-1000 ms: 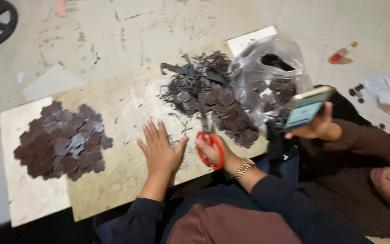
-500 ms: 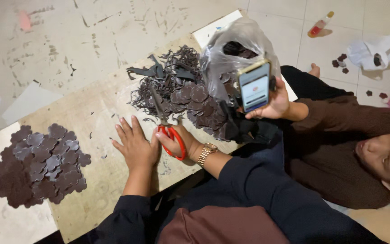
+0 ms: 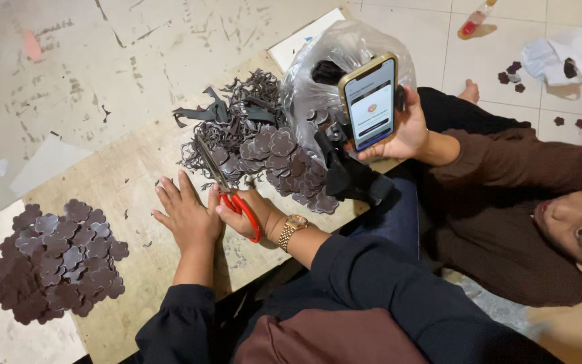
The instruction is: The person trims the edges of dark brown flower-shaped leather pieces using red-handled scissors. They hold each piece in the left hand and carefully cut around the perimeter, then place the trimmed pieces into a pile on the table.
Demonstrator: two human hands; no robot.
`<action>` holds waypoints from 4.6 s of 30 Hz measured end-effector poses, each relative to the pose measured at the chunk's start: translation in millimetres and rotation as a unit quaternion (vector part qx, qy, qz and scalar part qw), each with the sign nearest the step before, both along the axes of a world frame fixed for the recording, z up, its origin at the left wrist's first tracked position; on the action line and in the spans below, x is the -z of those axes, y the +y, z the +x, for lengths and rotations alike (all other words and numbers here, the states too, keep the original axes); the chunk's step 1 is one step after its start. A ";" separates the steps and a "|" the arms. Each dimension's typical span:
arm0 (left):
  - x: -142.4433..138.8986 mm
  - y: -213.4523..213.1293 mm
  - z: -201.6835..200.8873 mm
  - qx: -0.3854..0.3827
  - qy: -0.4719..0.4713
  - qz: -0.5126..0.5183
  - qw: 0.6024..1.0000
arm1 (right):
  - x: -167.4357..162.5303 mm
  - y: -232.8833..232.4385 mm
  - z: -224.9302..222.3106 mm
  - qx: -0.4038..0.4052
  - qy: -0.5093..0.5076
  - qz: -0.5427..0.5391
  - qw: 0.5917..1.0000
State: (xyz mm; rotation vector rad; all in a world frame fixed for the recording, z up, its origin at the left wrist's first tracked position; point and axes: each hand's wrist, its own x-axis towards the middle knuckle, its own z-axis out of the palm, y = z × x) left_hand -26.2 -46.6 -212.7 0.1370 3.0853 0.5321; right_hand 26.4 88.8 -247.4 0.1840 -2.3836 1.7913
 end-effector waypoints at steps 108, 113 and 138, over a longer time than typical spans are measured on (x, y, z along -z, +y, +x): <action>10.9 27.2 48.2 0.130 0.191 0.239 0.943 | 6.6 86.3 42.8 0.127 -0.081 -0.010 0.988; 4.4 30.5 49.5 0.140 0.174 0.247 0.943 | 5.9 87.4 42.6 0.135 -0.101 -0.031 0.985; 22.7 -3.6 51.2 -0.159 -0.196 0.797 0.550 | -15.3 34.8 57.0 0.051 -0.150 -0.147 0.976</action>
